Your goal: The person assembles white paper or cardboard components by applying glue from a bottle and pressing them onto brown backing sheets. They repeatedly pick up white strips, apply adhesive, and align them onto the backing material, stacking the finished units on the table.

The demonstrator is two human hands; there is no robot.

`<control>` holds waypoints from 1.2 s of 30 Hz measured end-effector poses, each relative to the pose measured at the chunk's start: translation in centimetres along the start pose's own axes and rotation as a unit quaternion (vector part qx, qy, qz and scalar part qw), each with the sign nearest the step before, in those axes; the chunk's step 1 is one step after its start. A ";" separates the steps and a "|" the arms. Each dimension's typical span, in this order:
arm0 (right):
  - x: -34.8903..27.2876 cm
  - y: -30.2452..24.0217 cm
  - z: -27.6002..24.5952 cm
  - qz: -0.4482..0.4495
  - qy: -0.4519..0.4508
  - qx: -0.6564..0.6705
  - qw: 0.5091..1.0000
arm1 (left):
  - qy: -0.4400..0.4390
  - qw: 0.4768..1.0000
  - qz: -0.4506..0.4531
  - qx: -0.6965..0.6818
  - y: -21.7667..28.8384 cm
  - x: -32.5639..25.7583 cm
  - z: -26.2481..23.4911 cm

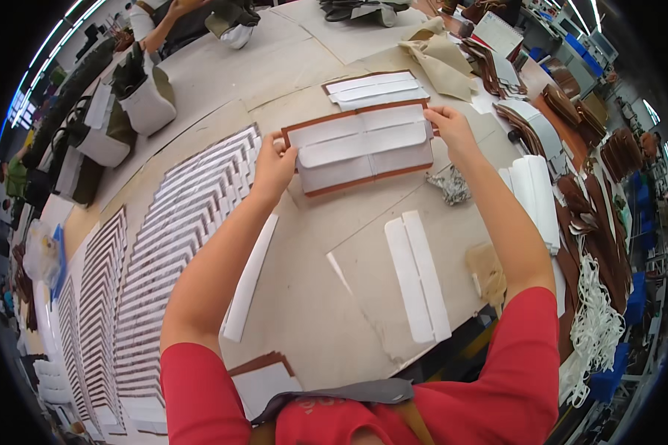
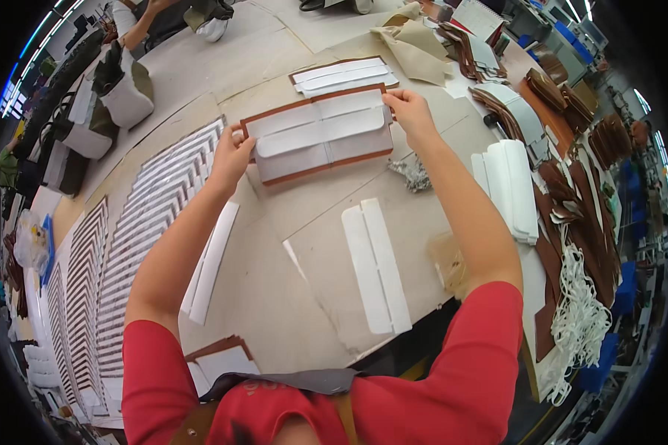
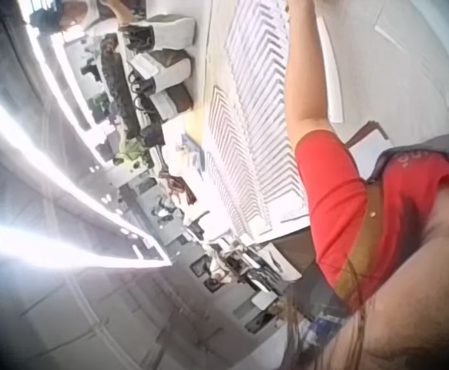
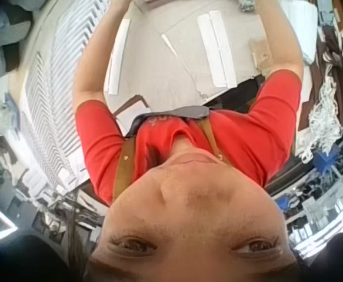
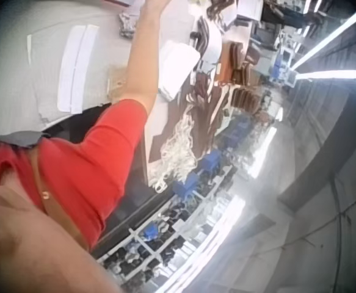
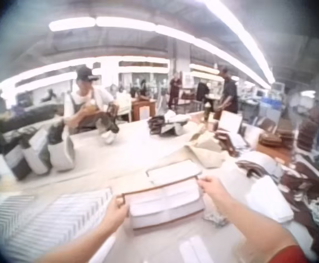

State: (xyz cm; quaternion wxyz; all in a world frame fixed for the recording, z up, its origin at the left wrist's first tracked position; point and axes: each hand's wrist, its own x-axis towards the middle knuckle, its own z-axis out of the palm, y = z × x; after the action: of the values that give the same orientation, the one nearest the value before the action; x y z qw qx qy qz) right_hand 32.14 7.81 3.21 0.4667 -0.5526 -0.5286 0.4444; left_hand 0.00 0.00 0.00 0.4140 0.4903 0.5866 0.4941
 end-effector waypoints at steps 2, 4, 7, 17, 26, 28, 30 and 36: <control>3.2 1.8 -0.1 -0.021 0.018 0.000 1.000 | 0.019 0.999 0.033 0.011 -0.4 2.4 1.7; 9.7 1.5 0.1 -0.065 0.076 -0.045 0.994 | 0.048 0.992 0.076 0.090 0.7 7.8 3.8; 16.2 4.0 0.0 -0.091 0.164 -0.154 0.970 | 0.081 0.973 0.096 0.192 0.0 11.7 6.7; 20.1 6.8 2.2 -0.099 0.193 -0.359 0.908 | 0.105 0.936 0.113 0.315 -1.2 14.0 8.6; 20.3 7.2 2.5 -0.147 0.178 -0.400 0.887 | 0.099 0.937 0.065 0.329 -0.2 14.0 8.7; 20.4 7.7 2.4 -0.166 0.183 -0.424 0.871 | 0.095 0.938 0.053 0.329 0.0 13.8 8.8; 20.4 7.9 2.4 -0.181 0.192 -0.447 0.855 | 0.096 0.938 0.053 0.328 0.2 13.7 9.0; 19.8 7.5 2.6 -0.176 0.168 -0.472 0.847 | 0.054 0.902 0.075 0.421 -0.4 14.3 9.0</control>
State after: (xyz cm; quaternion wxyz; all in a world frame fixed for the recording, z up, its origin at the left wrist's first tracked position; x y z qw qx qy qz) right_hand 31.79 27.68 -4.58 0.3012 -0.6699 -0.6769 -0.0482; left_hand 6.11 15.61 -1.89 0.0984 0.6344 0.7225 0.2565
